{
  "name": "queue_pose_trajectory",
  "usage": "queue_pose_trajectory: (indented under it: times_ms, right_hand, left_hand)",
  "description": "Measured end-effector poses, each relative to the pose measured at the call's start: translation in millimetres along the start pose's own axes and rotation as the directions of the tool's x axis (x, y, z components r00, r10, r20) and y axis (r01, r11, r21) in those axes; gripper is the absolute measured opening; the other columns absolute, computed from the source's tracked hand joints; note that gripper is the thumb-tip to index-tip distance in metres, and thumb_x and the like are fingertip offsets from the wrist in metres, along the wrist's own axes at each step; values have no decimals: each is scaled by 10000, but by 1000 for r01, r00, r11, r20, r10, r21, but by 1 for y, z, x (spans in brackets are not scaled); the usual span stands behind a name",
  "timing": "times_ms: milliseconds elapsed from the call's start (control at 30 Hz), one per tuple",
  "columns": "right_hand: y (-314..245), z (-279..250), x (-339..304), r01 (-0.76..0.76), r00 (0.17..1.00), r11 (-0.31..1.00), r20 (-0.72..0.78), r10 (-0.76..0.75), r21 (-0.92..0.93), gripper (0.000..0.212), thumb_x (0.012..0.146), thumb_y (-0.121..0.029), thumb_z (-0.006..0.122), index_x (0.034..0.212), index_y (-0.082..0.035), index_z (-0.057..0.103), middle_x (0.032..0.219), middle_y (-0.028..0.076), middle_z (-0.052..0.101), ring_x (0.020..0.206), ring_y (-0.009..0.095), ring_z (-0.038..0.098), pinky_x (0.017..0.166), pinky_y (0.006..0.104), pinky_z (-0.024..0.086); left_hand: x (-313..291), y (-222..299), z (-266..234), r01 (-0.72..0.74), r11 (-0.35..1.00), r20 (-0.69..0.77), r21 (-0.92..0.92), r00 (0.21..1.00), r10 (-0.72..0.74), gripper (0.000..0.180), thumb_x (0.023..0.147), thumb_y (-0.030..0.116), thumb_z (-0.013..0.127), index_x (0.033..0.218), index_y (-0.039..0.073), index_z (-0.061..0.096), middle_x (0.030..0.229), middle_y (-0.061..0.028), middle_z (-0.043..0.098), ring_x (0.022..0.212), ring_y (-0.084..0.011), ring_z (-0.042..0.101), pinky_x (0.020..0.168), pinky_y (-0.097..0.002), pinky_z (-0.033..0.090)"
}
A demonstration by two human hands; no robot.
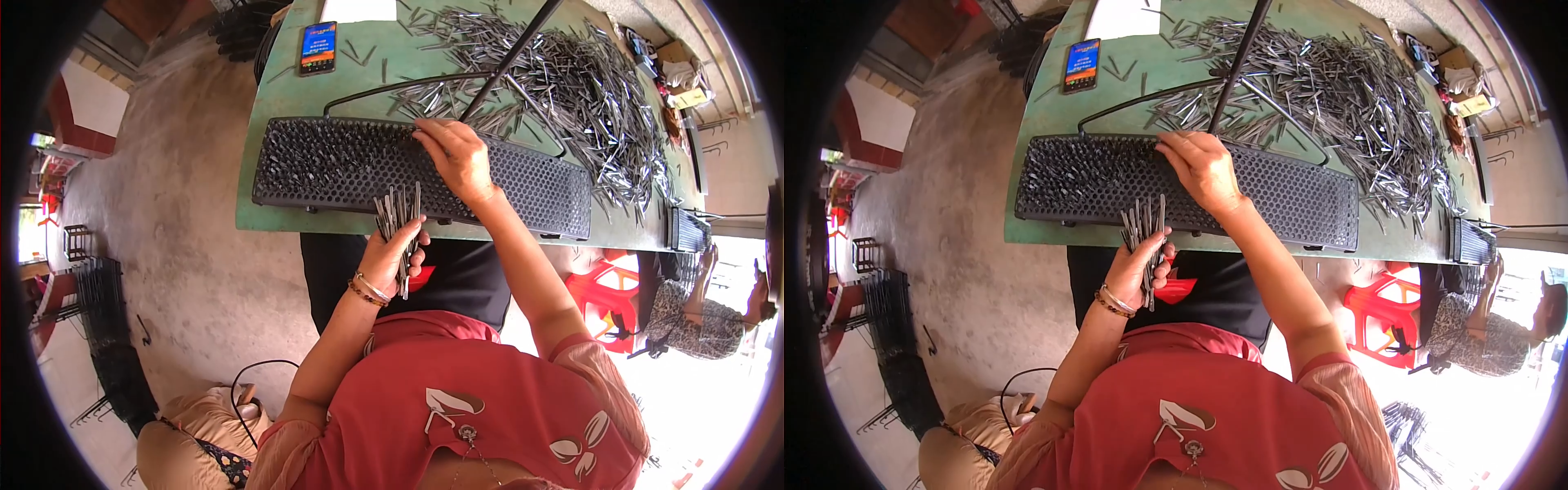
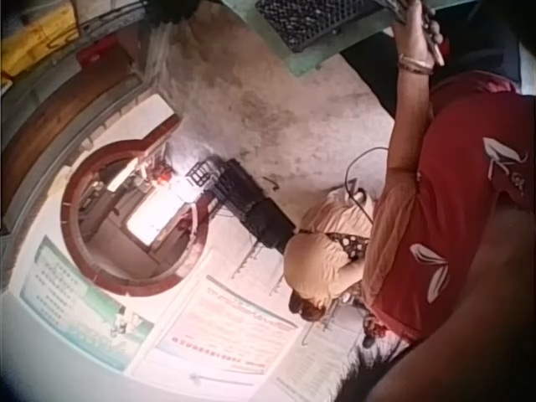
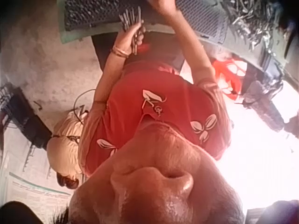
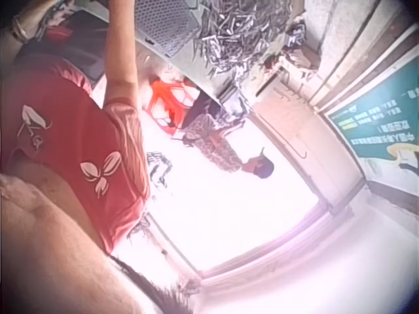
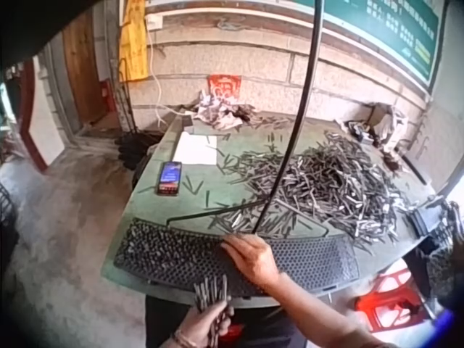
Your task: Inserting small metal pins into a black mesh grid frame as part of an assembly process.
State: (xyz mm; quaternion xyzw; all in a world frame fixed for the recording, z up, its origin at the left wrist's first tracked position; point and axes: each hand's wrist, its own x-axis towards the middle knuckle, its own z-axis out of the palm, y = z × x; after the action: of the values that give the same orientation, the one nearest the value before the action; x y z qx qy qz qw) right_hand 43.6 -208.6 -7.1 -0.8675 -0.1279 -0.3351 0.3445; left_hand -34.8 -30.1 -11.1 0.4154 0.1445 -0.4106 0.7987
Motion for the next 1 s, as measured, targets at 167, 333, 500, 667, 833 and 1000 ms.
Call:
queue_pose_trajectory:
  times_ms: [167, 333, 500, 667, 833, 1000]
  right_hand:
    - [-28, -32, -1, -616, 703, 760, 579, 413, 206, 318, 814, -245, 712, 994, 13, 669, 771, 53, 669, 734, 86, 602, 608, 238, 487]
    - [-31, -43, -1, -777, 569, 587, 651, 502, 226, 257, 792, -208, 721, 914, 16, 690, 699, 69, 658, 587, 83, 554, 529, 235, 452]
    - [-7, -30, 3, -528, 849, 827, 141, 509, 194, 205, 802, -155, 706, 935, -2, 678, 743, 67, 661, 605, 85, 562, 551, 243, 455]
    - [6, -14, -3, -288, 958, 956, 29, 287, 50, 162, 791, -111, 697, 925, -22, 677, 825, 98, 664, 670, 175, 629, 608, 266, 492]
    - [6, -7, -16, -130, 984, 987, 107, 141, -97, 215, 757, -136, 719, 950, -49, 681, 876, 100, 624, 734, 258, 633, 647, 337, 509]
    - [-14, -21, -10, -198, 973, 974, 102, 209, -112, 312, 742, -130, 736, 1036, -57, 659, 981, 108, 586, 720, 236, 614, 621, 312, 511]
  left_hand:
    - [0, 2, 0, -29, 999, 12, -24, 999, 30, 257, 891, 260, 601, 1070, 80, 559, 777, -29, 569, 520, -73, 475, 417, -199, 345]
    - [2, 2, 4, -44, 999, 13, -18, 999, 44, 247, 895, 255, 596, 1073, 86, 566, 779, -29, 570, 525, -72, 476, 422, -197, 345]
    - [3, 0, 11, 0, 1000, -1, -14, 1000, 0, 228, 899, 249, 590, 1066, 95, 573, 786, -28, 568, 539, -71, 469, 430, -200, 341]
    - [0, 3, 10, -24, 999, 14, -39, 1000, 24, 214, 903, 251, 582, 1066, 112, 569, 799, -20, 562, 537, -73, 468, 432, -202, 342]
    - [-3, 8, 11, -54, 995, -2, -88, 999, 54, 220, 907, 253, 572, 1081, 120, 559, 819, -16, 554, 530, -81, 479, 433, -210, 354]
    - [-1, 19, 14, -92, 979, -6, -182, 996, 92, 204, 884, 236, 605, 1045, 112, 578, 798, -30, 550, 537, -101, 492, 423, -230, 387]
